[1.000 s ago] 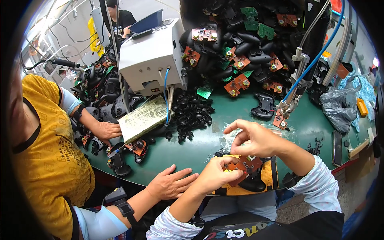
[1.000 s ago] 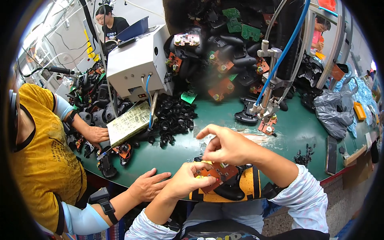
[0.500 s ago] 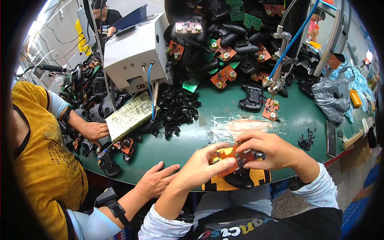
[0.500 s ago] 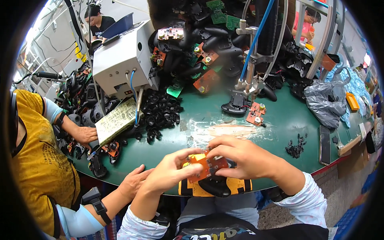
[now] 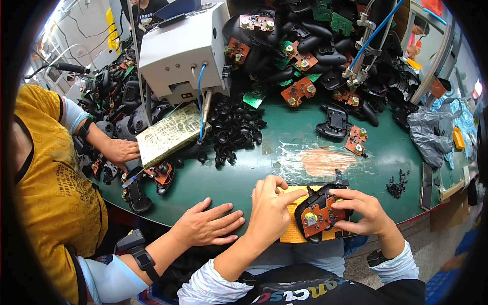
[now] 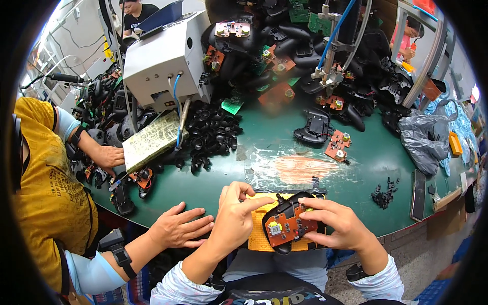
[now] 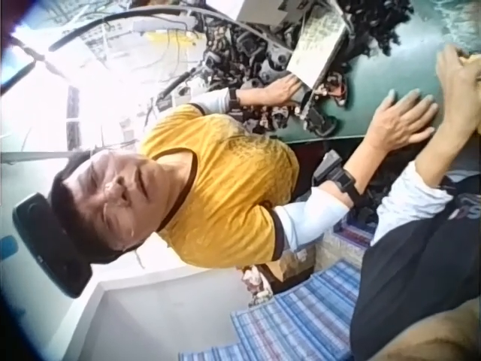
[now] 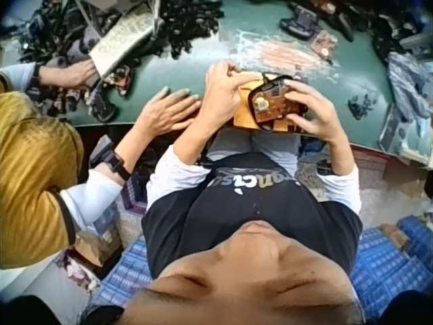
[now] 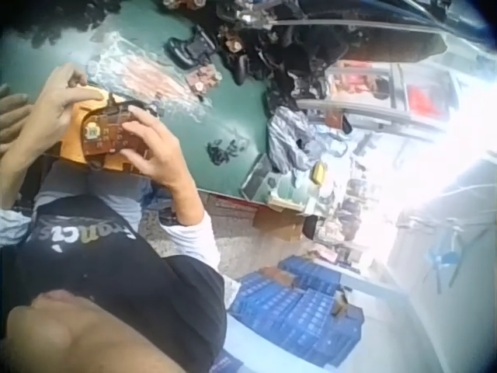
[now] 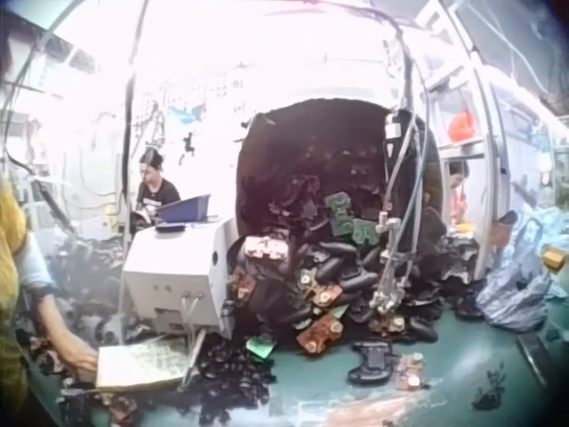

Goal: Assembling the internal circuit boards and external plastic housings of game controllers.

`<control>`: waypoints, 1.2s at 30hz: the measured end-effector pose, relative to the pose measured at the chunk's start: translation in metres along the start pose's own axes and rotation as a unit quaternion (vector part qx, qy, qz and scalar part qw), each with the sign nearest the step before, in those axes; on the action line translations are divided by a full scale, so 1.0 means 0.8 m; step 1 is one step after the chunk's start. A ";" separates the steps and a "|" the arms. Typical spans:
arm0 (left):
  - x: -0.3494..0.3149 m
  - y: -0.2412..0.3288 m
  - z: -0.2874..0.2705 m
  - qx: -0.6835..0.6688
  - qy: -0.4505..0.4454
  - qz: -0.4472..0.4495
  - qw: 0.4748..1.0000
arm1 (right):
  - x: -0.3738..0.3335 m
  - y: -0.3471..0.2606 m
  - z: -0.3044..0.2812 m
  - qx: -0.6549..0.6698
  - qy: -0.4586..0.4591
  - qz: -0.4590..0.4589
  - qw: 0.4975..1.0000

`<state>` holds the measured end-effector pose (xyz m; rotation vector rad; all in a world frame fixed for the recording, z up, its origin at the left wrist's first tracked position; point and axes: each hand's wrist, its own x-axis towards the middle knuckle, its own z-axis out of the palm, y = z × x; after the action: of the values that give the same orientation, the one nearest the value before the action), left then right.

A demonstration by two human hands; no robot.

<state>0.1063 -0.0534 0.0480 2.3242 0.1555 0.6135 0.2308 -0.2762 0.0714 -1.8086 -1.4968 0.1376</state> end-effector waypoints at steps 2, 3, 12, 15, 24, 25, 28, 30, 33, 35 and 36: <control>0.007 -0.001 0.005 0.009 -0.013 0.011 1.000 | 0.001 -0.001 0.002 0.005 -0.009 -0.001 1.000; 0.009 -0.001 0.009 0.020 -0.023 0.021 0.999 | 0.001 0.000 0.002 0.006 -0.009 0.001 1.000; -0.028 0.025 -0.015 -0.078 0.082 -0.016 0.993 | 0.022 0.019 -0.024 0.019 0.030 0.042 0.998; -0.053 0.051 0.002 -0.110 0.029 -0.025 0.993 | 0.025 0.016 -0.021 0.178 0.047 0.164 0.969; -0.040 0.040 0.014 -0.073 -0.097 -0.008 0.993 | 0.019 0.021 0.017 0.409 0.139 0.148 0.889; -0.040 0.038 0.012 -0.072 -0.096 -0.010 0.993 | 0.019 0.024 0.013 0.411 0.138 0.147 0.889; -0.039 0.034 0.009 -0.072 -0.098 -0.001 0.993 | 0.012 0.033 -0.004 0.322 0.112 0.151 0.928; -0.036 0.034 0.010 -0.089 -0.105 0.011 0.990 | 0.004 0.039 -0.003 0.324 0.113 0.169 0.924; -0.036 0.034 0.010 -0.079 -0.098 0.010 0.992 | -0.002 0.037 -0.001 0.300 0.110 0.203 0.925; -0.041 0.033 0.012 -0.068 -0.088 0.007 0.994 | -0.003 0.034 0.000 0.244 0.091 0.161 0.952; -0.042 0.031 0.012 -0.054 -0.076 0.004 0.996 | -0.003 0.030 -0.002 0.193 0.078 0.153 0.966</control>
<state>0.0796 -0.0864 0.0456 2.2576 0.0403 0.4366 0.2497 -0.2791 0.0570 -1.6735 -0.9924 0.4004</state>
